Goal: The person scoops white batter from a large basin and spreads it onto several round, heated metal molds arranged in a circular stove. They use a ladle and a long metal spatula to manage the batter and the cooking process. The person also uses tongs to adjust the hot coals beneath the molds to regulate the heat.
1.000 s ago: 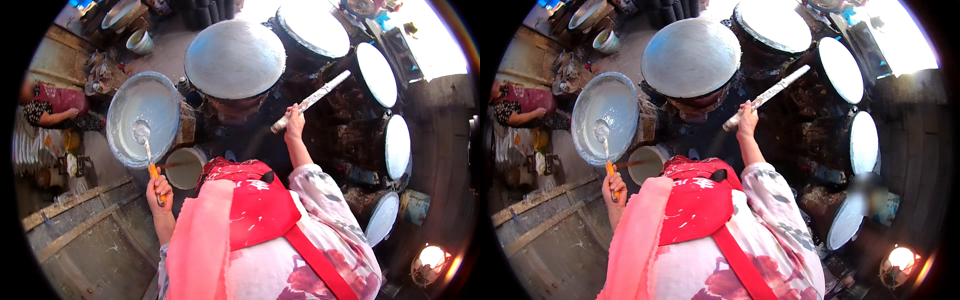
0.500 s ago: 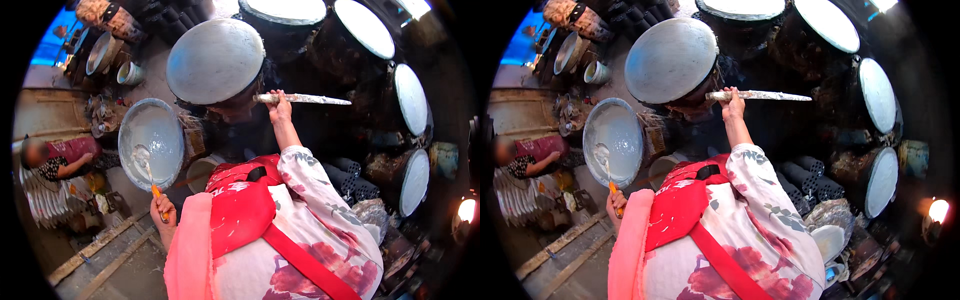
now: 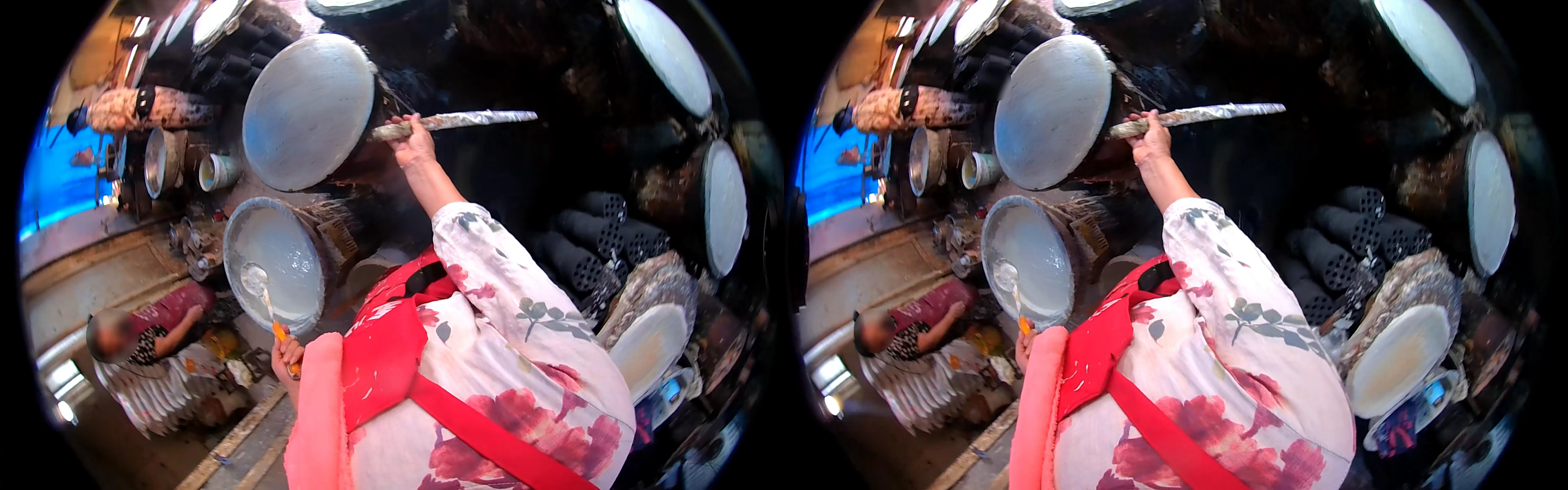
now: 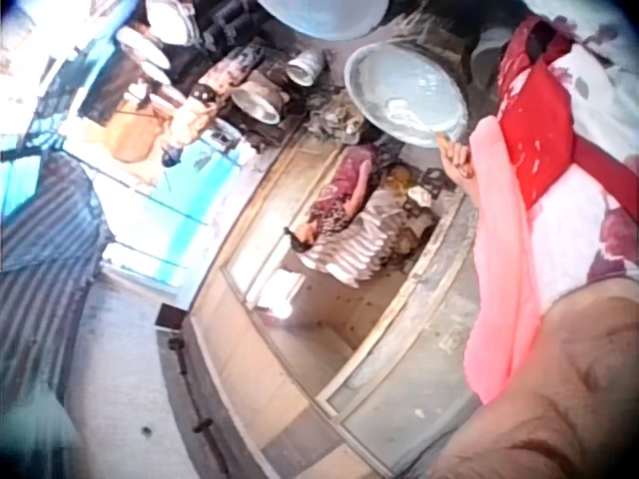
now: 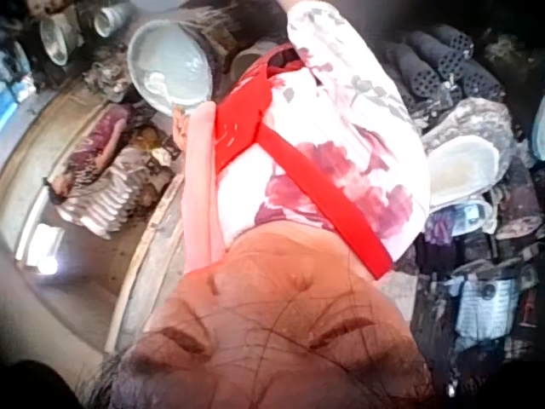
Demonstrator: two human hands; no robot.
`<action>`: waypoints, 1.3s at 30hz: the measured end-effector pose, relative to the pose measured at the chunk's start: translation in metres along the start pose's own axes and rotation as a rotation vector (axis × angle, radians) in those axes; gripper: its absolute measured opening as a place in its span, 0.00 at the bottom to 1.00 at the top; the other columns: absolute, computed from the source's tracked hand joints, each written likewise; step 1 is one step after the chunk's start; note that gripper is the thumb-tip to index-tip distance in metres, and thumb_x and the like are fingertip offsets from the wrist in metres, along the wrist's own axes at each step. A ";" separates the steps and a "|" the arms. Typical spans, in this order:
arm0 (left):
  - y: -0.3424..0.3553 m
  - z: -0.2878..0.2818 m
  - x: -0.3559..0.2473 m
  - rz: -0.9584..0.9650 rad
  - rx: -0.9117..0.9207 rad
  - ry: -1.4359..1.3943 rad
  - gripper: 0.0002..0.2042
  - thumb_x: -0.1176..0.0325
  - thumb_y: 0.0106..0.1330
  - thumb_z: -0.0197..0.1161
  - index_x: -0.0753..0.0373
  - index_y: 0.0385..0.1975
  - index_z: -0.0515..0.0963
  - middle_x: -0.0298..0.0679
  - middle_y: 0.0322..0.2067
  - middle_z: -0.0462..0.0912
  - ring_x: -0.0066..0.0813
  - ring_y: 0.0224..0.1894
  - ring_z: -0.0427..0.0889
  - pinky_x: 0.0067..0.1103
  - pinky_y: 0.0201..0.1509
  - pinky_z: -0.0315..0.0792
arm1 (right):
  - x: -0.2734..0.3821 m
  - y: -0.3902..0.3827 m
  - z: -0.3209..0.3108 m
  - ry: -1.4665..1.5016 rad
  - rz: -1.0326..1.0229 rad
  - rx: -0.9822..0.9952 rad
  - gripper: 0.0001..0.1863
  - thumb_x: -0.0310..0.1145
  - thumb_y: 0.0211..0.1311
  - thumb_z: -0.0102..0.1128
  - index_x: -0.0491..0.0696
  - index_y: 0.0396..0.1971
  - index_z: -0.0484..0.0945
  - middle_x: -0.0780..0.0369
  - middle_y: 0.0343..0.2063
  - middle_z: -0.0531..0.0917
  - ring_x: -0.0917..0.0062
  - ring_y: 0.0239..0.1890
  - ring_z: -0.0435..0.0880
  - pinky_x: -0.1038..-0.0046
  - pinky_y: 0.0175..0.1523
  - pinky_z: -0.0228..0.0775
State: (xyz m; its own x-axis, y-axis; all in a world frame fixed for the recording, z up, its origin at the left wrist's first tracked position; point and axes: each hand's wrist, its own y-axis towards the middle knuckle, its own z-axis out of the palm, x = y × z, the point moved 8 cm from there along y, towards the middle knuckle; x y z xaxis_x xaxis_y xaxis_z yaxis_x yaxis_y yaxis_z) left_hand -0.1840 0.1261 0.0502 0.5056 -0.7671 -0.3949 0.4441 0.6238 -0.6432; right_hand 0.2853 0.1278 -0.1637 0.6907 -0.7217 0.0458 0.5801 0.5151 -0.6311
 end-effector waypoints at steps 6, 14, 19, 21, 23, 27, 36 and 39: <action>0.007 -0.046 -0.033 -0.124 0.036 0.287 0.11 0.62 0.69 0.46 0.59 0.43 0.71 0.30 0.23 0.71 0.24 0.27 0.72 0.24 0.37 0.69 | -0.012 -0.019 0.040 0.106 0.049 0.043 0.13 0.43 0.66 0.49 0.47 0.36 0.67 0.56 0.30 0.78 0.62 0.34 0.80 0.56 0.42 0.75; 0.002 0.006 -0.008 -0.032 -0.031 0.045 0.14 0.67 0.70 0.44 0.73 0.46 0.64 0.27 0.17 0.60 0.11 0.16 0.61 0.12 0.21 0.61 | -0.008 -0.047 0.107 0.083 0.026 0.089 0.12 0.41 0.67 0.47 0.47 0.34 0.66 0.56 0.27 0.77 0.62 0.30 0.80 0.55 0.39 0.76; 0.003 0.006 -0.006 -0.046 -0.023 0.048 0.14 0.67 0.70 0.44 0.73 0.46 0.64 0.28 0.17 0.60 0.12 0.16 0.61 0.12 0.21 0.61 | -0.013 -0.051 0.125 0.075 0.020 0.085 0.12 0.42 0.68 0.45 0.47 0.34 0.65 0.58 0.26 0.77 0.66 0.28 0.79 0.56 0.37 0.76; 0.006 0.002 -0.007 -0.066 -0.018 0.050 0.14 0.68 0.70 0.44 0.73 0.46 0.64 0.28 0.17 0.60 0.12 0.16 0.61 0.12 0.21 0.61 | -0.014 -0.053 0.133 0.137 0.032 0.066 0.12 0.41 0.67 0.48 0.48 0.34 0.65 0.59 0.19 0.75 0.71 0.17 0.76 0.67 0.23 0.72; 0.007 0.002 -0.008 -0.073 -0.020 0.061 0.14 0.68 0.70 0.44 0.73 0.46 0.64 0.28 0.17 0.60 0.12 0.16 0.61 0.12 0.21 0.61 | -0.015 -0.054 0.136 0.072 0.011 0.080 0.12 0.41 0.68 0.46 0.47 0.33 0.66 0.59 0.23 0.77 0.68 0.24 0.79 0.61 0.32 0.76; 0.007 0.005 -0.010 -0.087 -0.009 0.070 0.14 0.68 0.70 0.43 0.74 0.46 0.64 0.28 0.17 0.60 0.12 0.16 0.62 0.12 0.21 0.61 | -0.018 -0.052 0.138 0.103 -0.008 0.082 0.12 0.41 0.68 0.46 0.47 0.33 0.66 0.59 0.23 0.77 0.69 0.24 0.79 0.64 0.31 0.76; 0.002 0.003 -0.009 -0.051 0.019 0.038 0.13 0.69 0.70 0.43 0.74 0.46 0.64 0.29 0.17 0.61 0.12 0.16 0.62 0.13 0.21 0.62 | 0.001 -0.062 0.123 0.134 -0.026 0.096 0.14 0.42 0.68 0.45 0.46 0.32 0.66 0.58 0.23 0.77 0.68 0.25 0.80 0.63 0.32 0.76; 0.007 -0.001 -0.012 -0.027 0.050 -0.014 0.13 0.69 0.70 0.43 0.75 0.46 0.64 0.29 0.18 0.61 0.13 0.16 0.62 0.13 0.21 0.62 | 0.037 -0.057 0.116 0.063 -0.087 0.068 0.12 0.38 0.68 0.44 0.44 0.31 0.67 0.57 0.22 0.77 0.68 0.26 0.81 0.63 0.34 0.77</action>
State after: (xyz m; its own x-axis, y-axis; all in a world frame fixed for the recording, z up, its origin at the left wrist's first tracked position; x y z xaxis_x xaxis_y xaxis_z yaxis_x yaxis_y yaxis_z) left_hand -0.1872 0.1400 0.0498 0.5028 -0.7817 -0.3688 0.4937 0.6100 -0.6198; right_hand 0.3278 0.1256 -0.0359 0.6090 -0.7917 0.0486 0.6664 0.4775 -0.5726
